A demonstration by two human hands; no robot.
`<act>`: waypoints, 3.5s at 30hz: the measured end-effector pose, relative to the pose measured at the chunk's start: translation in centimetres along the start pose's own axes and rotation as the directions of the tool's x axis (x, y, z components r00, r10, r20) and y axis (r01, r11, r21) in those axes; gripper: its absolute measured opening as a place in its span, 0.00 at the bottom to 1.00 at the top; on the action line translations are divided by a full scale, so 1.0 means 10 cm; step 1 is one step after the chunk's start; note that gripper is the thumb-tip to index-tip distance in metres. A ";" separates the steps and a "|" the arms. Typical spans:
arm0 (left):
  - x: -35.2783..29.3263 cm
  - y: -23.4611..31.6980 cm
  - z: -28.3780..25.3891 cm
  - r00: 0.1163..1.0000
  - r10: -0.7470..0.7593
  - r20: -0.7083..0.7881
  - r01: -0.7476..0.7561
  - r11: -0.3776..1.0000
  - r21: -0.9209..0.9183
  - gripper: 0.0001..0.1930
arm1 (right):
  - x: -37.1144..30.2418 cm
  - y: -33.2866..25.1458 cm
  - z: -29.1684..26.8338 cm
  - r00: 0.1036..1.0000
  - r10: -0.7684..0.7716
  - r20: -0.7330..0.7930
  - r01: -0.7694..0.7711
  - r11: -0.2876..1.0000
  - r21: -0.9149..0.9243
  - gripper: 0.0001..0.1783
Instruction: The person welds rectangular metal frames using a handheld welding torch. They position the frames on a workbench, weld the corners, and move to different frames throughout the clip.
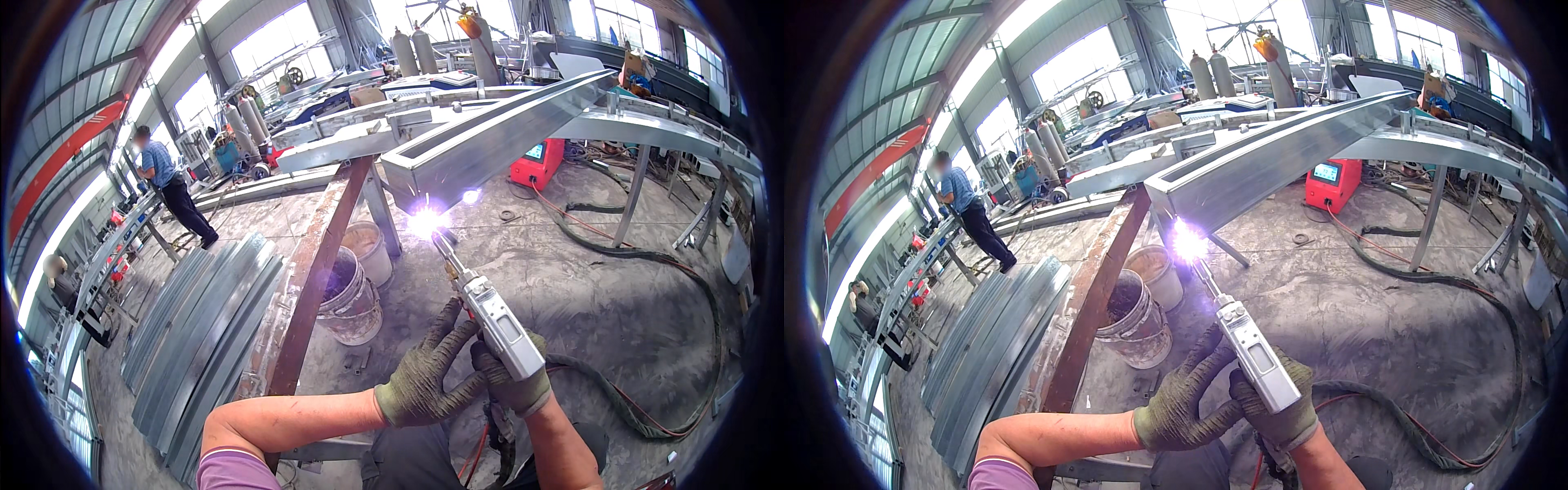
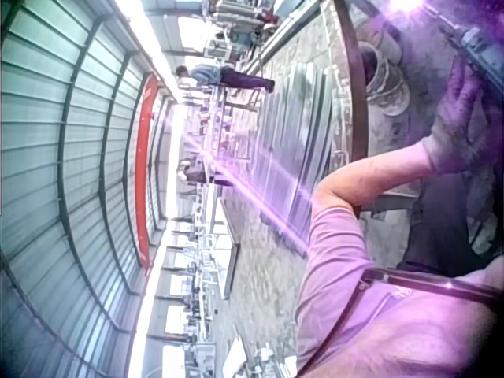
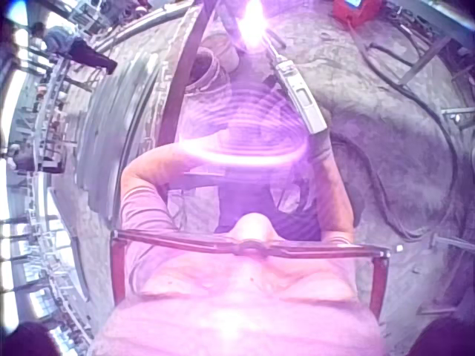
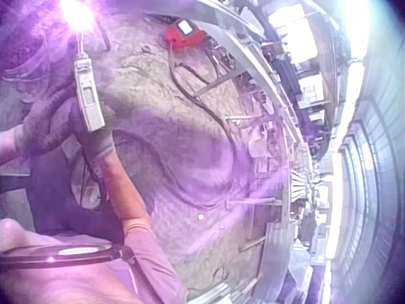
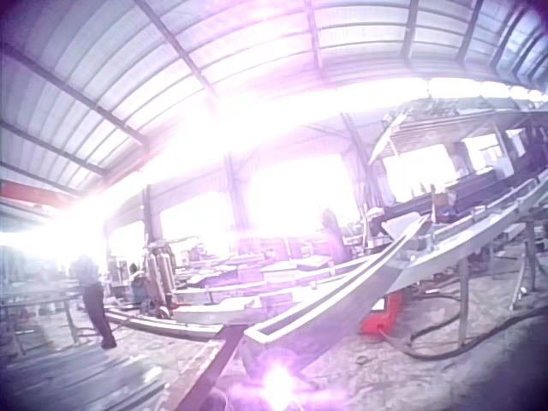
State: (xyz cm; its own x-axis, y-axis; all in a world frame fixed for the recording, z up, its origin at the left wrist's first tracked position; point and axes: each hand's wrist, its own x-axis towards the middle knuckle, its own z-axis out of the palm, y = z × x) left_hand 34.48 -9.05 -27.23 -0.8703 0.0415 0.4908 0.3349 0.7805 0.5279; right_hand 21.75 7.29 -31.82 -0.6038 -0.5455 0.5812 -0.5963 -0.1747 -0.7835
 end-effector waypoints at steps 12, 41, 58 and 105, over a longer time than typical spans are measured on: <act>-0.01 0.00 0.01 1.000 0.003 -0.005 -0.002 1.000 0.012 0.46 | 0.01 -0.07 -0.01 0.999 0.050 0.010 -0.050 0.998 0.045 0.04; 0.32 0.08 -0.36 0.944 -0.077 -0.321 0.118 0.987 0.111 0.15 | -0.09 -0.03 0.03 0.958 -0.266 0.104 0.285 0.913 -0.291 0.13; 0.36 0.05 -0.53 0.968 0.109 -0.225 -0.028 0.942 0.335 0.06 | -0.02 0.01 0.09 0.940 -0.305 0.154 0.340 0.877 -0.340 0.15; 0.29 0.17 -0.45 0.972 0.217 -0.085 -0.212 0.975 0.064 0.52 | 0.41 -0.30 0.12 0.995 0.051 -0.089 -0.035 0.984 0.173 0.11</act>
State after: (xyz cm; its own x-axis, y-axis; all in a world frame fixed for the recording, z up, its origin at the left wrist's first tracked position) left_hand 34.20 -10.38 -21.77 -0.7428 0.1569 0.6509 0.4880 0.7925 0.3659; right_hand 21.72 4.58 -27.36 -0.6782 -0.4784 0.5578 -0.4742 -0.2950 -0.8295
